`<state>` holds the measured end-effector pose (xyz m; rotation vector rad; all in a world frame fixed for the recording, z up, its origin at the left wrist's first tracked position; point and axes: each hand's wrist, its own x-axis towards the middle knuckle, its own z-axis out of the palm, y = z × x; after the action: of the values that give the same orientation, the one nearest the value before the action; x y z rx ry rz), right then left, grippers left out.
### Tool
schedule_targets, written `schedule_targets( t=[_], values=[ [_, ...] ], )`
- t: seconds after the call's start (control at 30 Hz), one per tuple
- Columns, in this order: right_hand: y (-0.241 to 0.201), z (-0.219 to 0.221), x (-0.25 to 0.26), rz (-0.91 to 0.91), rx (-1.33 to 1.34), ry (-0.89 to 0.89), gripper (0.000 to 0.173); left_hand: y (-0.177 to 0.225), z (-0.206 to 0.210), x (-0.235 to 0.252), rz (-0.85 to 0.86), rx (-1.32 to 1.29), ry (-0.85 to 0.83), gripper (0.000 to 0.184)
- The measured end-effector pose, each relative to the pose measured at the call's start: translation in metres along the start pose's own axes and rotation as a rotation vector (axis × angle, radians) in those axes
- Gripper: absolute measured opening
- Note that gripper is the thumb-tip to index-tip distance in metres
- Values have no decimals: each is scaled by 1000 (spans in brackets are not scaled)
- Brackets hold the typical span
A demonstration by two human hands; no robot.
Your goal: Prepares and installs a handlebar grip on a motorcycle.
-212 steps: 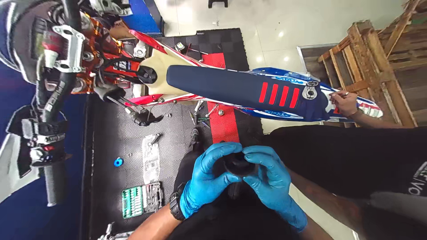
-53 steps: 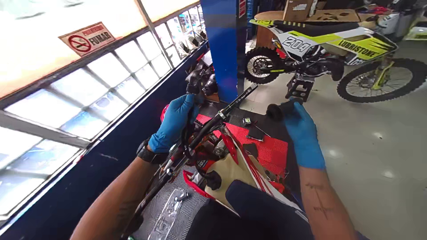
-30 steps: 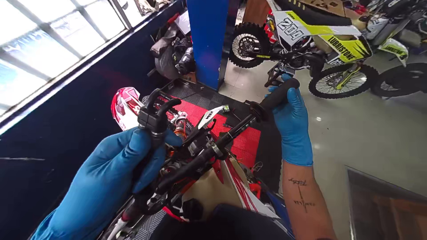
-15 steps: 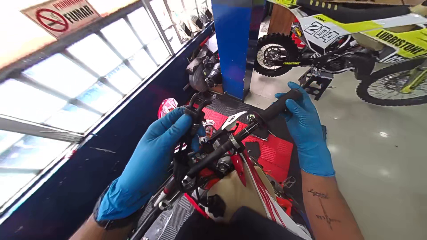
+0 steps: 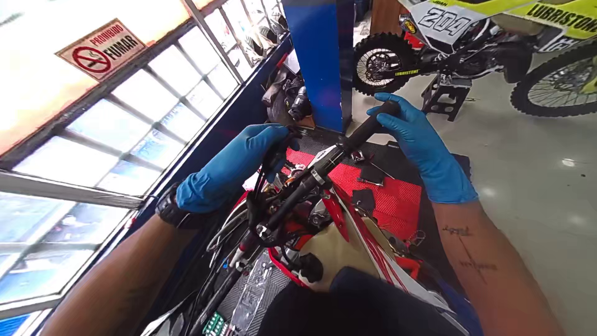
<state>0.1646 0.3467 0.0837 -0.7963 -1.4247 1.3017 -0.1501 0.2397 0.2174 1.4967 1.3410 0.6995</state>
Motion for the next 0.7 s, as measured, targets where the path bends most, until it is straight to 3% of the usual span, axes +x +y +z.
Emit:
schedule_targets(
  t=[0.47,0.6,0.7],
  values=[
    [-5,-1,-11,42,-204,155,50,-21,-6,36,-36,-33,-180,47],
    [-7,5,-15,57,-171,101,43,-60,-16,65,-31,-163,-313,44],
    [-10,10,-18,26,-128,54,37,-65,-21,77,-98,-174,-390,46]
  ],
)
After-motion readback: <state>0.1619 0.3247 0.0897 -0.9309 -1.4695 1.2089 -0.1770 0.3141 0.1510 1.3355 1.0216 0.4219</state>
